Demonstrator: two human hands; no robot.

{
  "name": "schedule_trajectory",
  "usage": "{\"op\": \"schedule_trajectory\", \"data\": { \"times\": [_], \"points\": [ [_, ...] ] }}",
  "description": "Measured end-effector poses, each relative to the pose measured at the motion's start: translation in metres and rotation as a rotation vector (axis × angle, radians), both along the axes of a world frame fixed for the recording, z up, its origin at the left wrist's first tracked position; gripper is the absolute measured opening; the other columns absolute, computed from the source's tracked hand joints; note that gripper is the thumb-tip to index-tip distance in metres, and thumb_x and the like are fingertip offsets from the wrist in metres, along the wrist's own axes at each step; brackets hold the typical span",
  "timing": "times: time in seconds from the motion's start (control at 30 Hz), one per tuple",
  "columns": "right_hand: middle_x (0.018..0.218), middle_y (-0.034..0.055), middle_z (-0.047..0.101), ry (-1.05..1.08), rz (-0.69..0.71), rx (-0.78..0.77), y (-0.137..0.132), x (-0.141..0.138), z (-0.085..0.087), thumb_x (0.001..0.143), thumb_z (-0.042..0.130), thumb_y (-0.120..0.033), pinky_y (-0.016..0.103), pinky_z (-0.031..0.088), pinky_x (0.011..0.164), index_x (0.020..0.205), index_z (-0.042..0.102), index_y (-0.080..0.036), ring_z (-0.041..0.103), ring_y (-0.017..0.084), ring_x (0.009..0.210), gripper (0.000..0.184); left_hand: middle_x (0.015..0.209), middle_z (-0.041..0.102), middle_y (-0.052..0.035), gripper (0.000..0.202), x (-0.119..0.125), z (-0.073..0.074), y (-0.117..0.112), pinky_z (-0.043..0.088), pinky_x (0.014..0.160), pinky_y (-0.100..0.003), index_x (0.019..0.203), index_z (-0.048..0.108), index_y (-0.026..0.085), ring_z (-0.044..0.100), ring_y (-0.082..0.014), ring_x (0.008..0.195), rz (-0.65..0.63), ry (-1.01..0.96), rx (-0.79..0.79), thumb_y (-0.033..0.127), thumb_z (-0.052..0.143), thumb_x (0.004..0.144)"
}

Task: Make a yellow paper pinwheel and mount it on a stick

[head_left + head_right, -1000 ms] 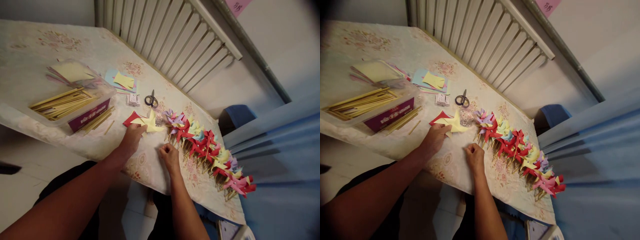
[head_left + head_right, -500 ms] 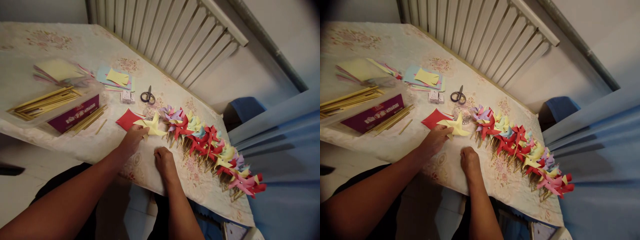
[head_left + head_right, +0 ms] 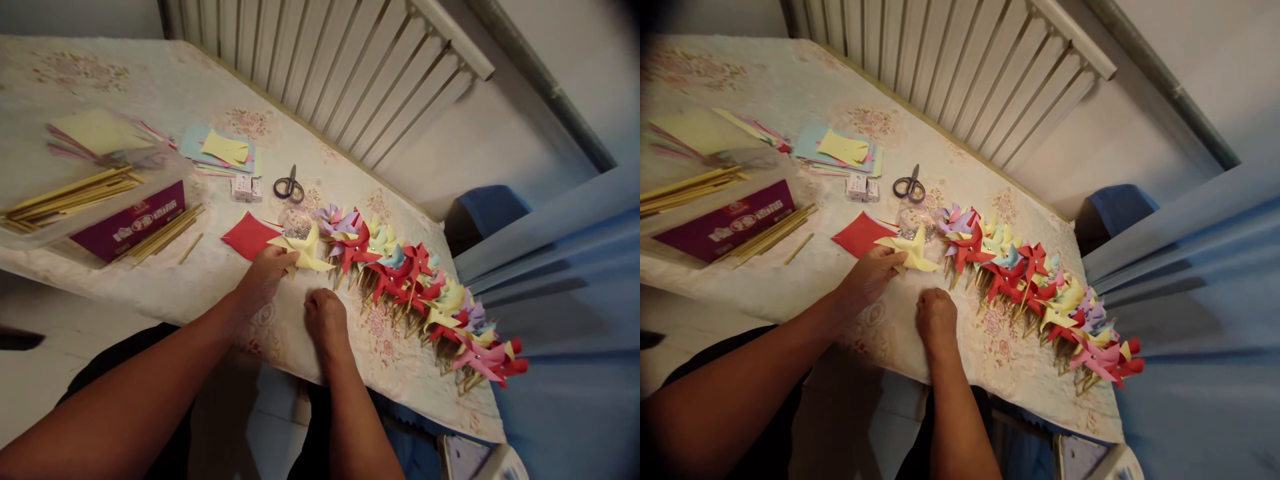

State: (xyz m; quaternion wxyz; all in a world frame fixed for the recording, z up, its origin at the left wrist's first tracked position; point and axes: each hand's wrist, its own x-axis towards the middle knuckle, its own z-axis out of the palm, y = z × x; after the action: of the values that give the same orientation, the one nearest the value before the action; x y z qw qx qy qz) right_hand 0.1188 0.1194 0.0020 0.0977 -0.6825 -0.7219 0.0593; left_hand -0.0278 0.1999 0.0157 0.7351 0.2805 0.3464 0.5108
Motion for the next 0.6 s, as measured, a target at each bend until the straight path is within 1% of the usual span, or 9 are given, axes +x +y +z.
{"op": "schedule_trajectory", "data": {
  "times": [0.1,0.23,0.4,0.5,0.6],
  "points": [
    [0.082,0.0068,0.069,0.022,0.011,0.009,-0.0004,0.0016,-0.0007,0.085,0.053,-0.006,0.025,0.039,0.075,0.08,0.069,-0.018,0.059,0.018,0.081,0.021,0.06,0.06,0.0016,0.013,0.0008,0.0,0.0002,0.039,0.052,-0.021,0.068,0.066,0.015,0.054,-0.0105,0.056,0.013,0.01,-0.016,0.026,0.073,0.065],
    [0.083,0.0076,0.069,-0.003,0.012,0.021,-0.0006,0.0013,-0.0023,0.085,0.051,-0.005,0.026,0.04,0.075,0.081,0.07,-0.018,0.06,0.019,0.082,0.023,0.061,0.061,0.0013,0.012,0.0017,0.0019,0.0002,0.038,0.052,-0.02,0.069,0.066,0.015,0.054,-0.0104,0.057,0.037,0.016,-0.032,0.024,0.072,0.064],
    [0.084,0.0074,0.069,-0.012,-0.02,0.014,-0.0001,0.0014,-0.0022,0.084,0.053,-0.006,0.026,0.04,0.074,0.083,0.069,-0.018,0.06,0.019,0.083,0.021,0.06,0.061,0.0011,0.013,0.0019,0.0014,-0.0011,0.035,0.049,-0.021,0.067,0.064,0.015,0.051,-0.0093,0.053,0.044,0.037,-0.034,0.024,0.072,0.065],
    [0.084,0.0072,0.069,-0.014,-0.049,0.004,0.0003,0.0028,-0.0013,0.084,0.055,-0.008,0.027,0.04,0.074,0.081,0.068,-0.019,0.059,0.019,0.082,0.017,0.06,0.061,0.001,0.014,0.0024,-0.0001,-0.0014,0.034,0.049,-0.021,0.067,0.064,0.015,0.051,-0.0094,0.053,0.037,0.025,-0.028,0.025,0.073,0.065],
    [0.084,0.0074,0.069,-0.028,-0.043,-0.006,0.0003,0.0036,-0.0006,0.084,0.056,-0.008,0.027,0.039,0.075,0.08,0.068,-0.019,0.059,0.02,0.083,0.016,0.06,0.061,0.0011,0.014,0.0032,-0.0002,-0.0017,0.035,0.049,-0.021,0.066,0.065,0.014,0.051,-0.0092,0.053,0.044,0.017,-0.032,0.024,0.074,0.063]
  ]
}}
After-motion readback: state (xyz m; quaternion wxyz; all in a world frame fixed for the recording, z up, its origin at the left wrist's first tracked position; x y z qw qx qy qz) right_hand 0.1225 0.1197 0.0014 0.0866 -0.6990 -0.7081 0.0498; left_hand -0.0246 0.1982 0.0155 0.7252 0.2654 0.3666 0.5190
